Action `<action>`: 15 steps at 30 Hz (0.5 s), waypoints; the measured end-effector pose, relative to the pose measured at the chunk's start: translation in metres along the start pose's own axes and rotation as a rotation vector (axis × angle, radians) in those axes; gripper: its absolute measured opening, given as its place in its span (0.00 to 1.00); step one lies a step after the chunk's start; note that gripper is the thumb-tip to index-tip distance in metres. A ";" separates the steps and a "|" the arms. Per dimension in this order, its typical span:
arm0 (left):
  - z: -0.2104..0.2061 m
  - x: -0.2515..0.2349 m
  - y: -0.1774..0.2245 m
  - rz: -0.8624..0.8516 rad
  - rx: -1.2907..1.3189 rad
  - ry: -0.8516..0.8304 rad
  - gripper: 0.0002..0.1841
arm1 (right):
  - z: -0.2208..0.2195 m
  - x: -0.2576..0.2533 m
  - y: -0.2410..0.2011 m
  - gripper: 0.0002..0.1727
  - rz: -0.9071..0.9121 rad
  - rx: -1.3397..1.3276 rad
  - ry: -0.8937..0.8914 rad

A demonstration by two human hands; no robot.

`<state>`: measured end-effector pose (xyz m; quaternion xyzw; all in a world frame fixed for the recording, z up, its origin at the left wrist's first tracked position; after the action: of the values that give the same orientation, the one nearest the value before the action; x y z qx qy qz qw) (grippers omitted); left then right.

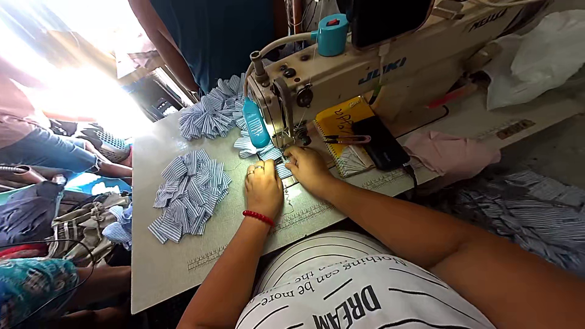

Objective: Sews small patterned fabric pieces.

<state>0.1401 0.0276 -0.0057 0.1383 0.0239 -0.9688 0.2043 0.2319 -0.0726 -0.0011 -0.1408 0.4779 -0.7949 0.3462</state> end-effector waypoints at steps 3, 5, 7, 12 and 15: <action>0.000 0.004 0.003 -0.128 -0.010 0.105 0.13 | -0.004 -0.003 0.005 0.16 -0.004 -0.001 0.042; -0.003 0.007 0.006 -0.261 0.059 0.118 0.14 | -0.002 -0.006 0.009 0.20 -0.046 -0.009 0.072; -0.005 0.007 0.006 -0.311 0.082 0.079 0.16 | 0.001 -0.004 0.011 0.20 -0.032 -0.034 0.109; -0.008 0.006 0.002 -0.311 0.036 0.047 0.18 | 0.006 0.022 0.010 0.12 0.202 0.126 -0.012; -0.010 0.003 -0.001 -0.312 0.048 0.048 0.18 | 0.004 0.030 0.016 0.18 0.214 0.273 -0.066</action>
<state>0.1393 0.0286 -0.0167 0.1609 0.0269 -0.9855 0.0475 0.2192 -0.1010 -0.0157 -0.0665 0.3661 -0.8061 0.4602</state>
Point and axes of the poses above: each hand's wrist, its own x-axis away from the middle knuckle, its own z-axis out of the back of the hand, y = z × x, the point moved 5 cm from there along -x, towards the middle knuckle, and after that the axes turned 14 degrees about -x, right-handed, at the moved point
